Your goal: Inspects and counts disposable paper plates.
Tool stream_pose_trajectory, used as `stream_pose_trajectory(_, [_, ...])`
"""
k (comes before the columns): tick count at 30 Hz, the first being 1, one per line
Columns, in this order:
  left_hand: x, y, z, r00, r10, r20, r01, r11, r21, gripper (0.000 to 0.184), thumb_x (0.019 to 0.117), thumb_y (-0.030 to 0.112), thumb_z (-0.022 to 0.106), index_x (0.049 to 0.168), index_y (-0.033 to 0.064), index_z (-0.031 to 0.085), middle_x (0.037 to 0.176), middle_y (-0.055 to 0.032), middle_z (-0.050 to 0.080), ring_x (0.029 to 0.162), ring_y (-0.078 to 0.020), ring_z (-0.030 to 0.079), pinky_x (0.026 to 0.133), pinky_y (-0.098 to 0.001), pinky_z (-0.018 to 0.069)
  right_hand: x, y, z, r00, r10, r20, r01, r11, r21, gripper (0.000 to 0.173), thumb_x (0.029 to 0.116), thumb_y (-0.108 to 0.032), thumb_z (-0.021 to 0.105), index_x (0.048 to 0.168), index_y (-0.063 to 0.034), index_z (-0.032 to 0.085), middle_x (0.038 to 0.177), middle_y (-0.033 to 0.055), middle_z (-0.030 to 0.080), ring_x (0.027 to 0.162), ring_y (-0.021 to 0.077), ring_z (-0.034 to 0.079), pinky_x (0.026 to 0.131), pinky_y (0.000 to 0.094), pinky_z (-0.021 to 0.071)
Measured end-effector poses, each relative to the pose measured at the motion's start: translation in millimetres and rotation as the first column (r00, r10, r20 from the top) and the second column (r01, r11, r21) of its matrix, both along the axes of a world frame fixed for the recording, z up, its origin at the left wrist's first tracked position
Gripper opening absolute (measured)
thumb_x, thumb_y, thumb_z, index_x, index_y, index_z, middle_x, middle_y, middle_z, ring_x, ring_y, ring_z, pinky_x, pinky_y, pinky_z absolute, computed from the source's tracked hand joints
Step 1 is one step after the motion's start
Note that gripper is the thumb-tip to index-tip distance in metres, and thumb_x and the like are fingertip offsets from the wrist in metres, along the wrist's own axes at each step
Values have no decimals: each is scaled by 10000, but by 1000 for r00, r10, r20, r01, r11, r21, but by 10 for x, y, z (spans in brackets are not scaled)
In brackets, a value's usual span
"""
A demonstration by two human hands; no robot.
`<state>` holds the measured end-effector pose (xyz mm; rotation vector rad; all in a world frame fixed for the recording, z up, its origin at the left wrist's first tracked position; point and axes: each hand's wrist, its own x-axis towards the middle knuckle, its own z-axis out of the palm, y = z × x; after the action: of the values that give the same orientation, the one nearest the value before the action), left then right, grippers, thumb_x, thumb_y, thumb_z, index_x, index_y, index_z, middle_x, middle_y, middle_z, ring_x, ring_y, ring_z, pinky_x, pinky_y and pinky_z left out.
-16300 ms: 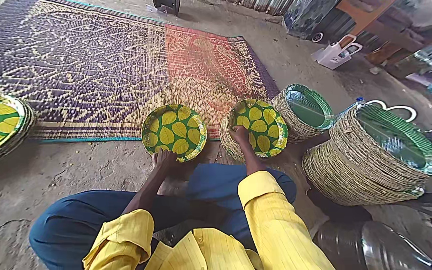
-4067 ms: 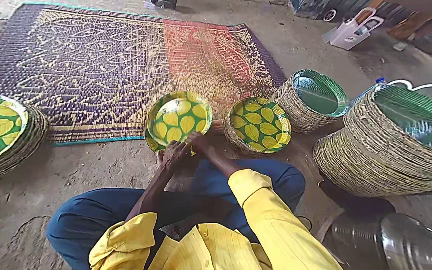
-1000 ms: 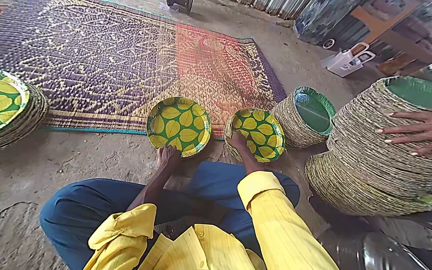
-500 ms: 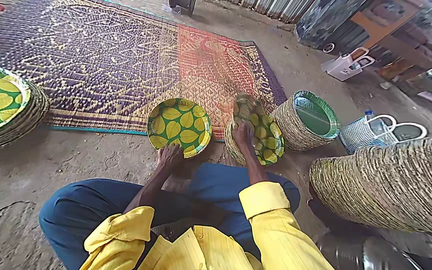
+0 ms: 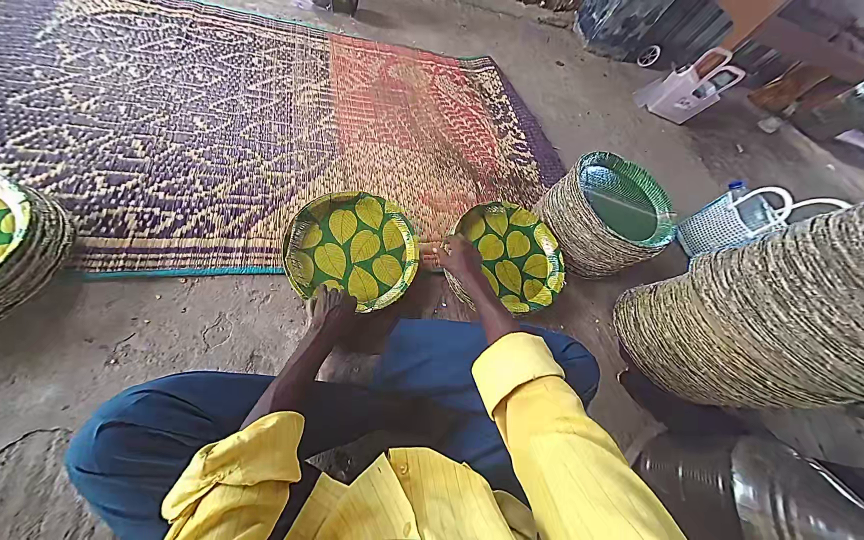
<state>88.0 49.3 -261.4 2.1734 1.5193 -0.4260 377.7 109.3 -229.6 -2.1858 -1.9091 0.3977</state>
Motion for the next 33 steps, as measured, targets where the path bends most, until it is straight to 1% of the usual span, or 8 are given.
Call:
stream_pose_trajectory(5, [67, -56, 80, 991, 118, -65, -119, 993, -3, 276, 1012, 111, 528, 1208, -23, 669, 1379, -250, 588, 1356, -466, 480, 1047, -656, 406, 371, -8, -121, 976, -210, 58, 218, 940, -264, 573, 939, -466, 724, 1234, 23, 678, 1232, 275, 670, 1190, 430, 635, 994, 623, 491])
stream_pose_trajectory(17, [54, -84, 26, 999, 43, 12, -43, 999, 9, 260, 1025, 155, 519, 1156, 17, 696, 1305, -233, 635, 1300, -452, 534, 1072, -674, 366, 343, 48, -71, 960, -276, 56, 280, 956, -85, 284, 1039, -190, 531, 1121, -7, 732, 1166, 241, 710, 1124, 429, 671, 924, 634, 514])
stream_pose_trajectory(20, [-44, -36, -27, 982, -15, 189, -17, 986, 167, 283, 1032, 174, 554, 1231, 21, 684, 1279, -232, 650, 1290, -431, 557, 1134, -645, 331, -17, -33, 284, 990, -82, 116, 55, 974, 221, 266, 1048, -126, 511, 1089, 30, 722, 1138, 245, 701, 1069, 428, 684, 890, 608, 534])
stream_pose_trajectory(22, [-55, 21, -25, 896, -162, 414, -95, 839, 535, 358, 997, 256, 621, 1273, 39, 693, 1273, -207, 677, 1282, -399, 588, 1144, -626, 347, -345, -150, 276, 975, 161, 151, -211, 881, 424, 207, 992, -78, 585, 1000, 49, 747, 987, 254, 710, 940, 427, 706, 818, 589, 559])
stream_pose_trajectory(24, [29, 80, 218, 812, -330, 481, -211, 602, 770, 402, 967, 217, 591, 1325, 49, 668, 1333, -203, 648, 1309, -401, 567, 1126, -621, 360, -747, -327, 94, 894, 414, 172, -447, 795, 409, 150, 969, -71, 641, 974, 31, 750, 932, 218, 704, 904, 393, 707, 826, 557, 566])
stream_pose_trajectory(26, [111, 134, 447, 803, -387, 453, -230, 499, 835, 474, 956, 216, 555, 1405, 75, 614, 1426, -212, 582, 1380, -403, 501, 1152, -610, 325, -1072, -505, -87, 805, 587, 84, -592, 794, 139, 173, 951, -16, 606, 1041, 34, 745, 1062, 219, 720, 1041, 391, 693, 950, 557, 532])
stream_pose_trajectory(29, [117, 249, 329, 867, -308, 391, -107, 652, 751, 493, 983, 277, 570, 1438, 87, 592, 1513, -228, 506, 1454, -412, 422, 1184, -634, 269, -1211, -529, -270, 699, 715, -4, -669, 652, -356, 292, 1056, -126, 498, 1195, 70, 664, 1260, 280, 646, 1216, 444, 604, 1029, 582, 452])
stream_pose_trajectory(33, [-53, 251, -180, 978, -41, 204, 0, 981, 194, 522, 1061, 492, 482, 1340, 87, 656, 1383, -231, 604, 1330, -427, 534, 1133, -643, 350, -743, -337, -62, 891, 452, -40, -453, 878, -153, 328, 1061, -271, 557, 1155, -14, 738, 1164, 205, 710, 1122, 365, 677, 990, 556, 516])
